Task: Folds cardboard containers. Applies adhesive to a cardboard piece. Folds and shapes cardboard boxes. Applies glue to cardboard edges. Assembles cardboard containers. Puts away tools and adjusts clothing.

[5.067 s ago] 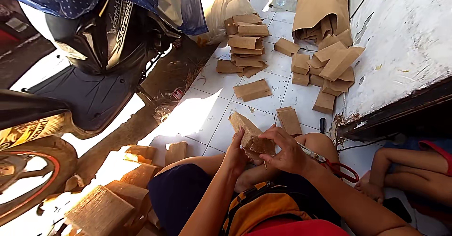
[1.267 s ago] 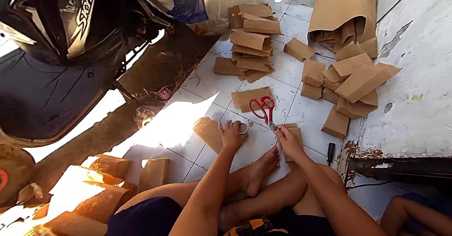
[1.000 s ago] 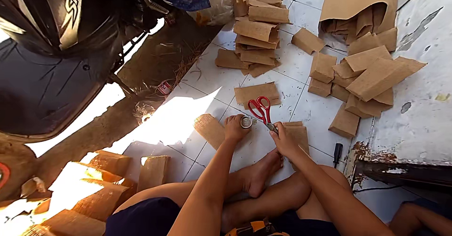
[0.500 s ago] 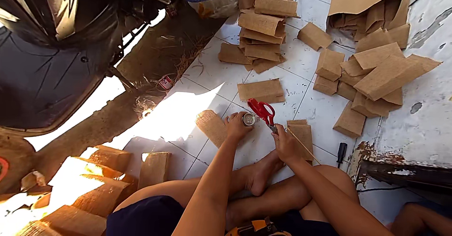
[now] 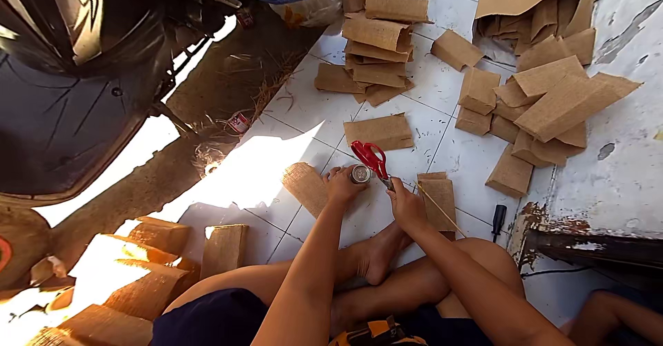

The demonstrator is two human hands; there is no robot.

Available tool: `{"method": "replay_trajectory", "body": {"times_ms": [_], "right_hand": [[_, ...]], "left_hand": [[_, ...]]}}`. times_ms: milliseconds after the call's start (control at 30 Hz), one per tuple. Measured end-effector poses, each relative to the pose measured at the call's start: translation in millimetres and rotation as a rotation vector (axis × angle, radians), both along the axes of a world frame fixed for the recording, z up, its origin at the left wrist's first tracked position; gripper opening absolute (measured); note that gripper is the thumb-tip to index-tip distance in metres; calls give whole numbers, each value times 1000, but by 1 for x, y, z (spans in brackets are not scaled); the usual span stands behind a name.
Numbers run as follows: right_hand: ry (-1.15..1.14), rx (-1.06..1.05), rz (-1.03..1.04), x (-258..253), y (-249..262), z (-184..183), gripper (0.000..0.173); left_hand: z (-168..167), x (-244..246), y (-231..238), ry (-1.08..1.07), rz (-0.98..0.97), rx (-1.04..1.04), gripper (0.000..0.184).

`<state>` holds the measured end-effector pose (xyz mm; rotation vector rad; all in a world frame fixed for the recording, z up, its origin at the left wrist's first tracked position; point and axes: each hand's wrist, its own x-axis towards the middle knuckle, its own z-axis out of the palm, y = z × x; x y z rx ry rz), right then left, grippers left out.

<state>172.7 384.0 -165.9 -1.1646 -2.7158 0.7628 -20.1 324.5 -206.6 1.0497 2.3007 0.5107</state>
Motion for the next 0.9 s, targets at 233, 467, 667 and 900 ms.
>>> {"method": "replay_trajectory", "body": {"times_ms": [233,467,667,900], "right_hand": [[-101,-27,45,-2,-7,4,39],[-106,-35,-2,-4,-8,11,39],[-237,-131,-14,-9,3,12,41],[-214,-285,-184,-5,15,17,44]], "left_hand": [[1,1,2,40,-4,-25,58],[1,0,3,51,11,-75,63],[2,1,6,42,37,-70,66],[3,7,4,124,-4,-162,90]]}}
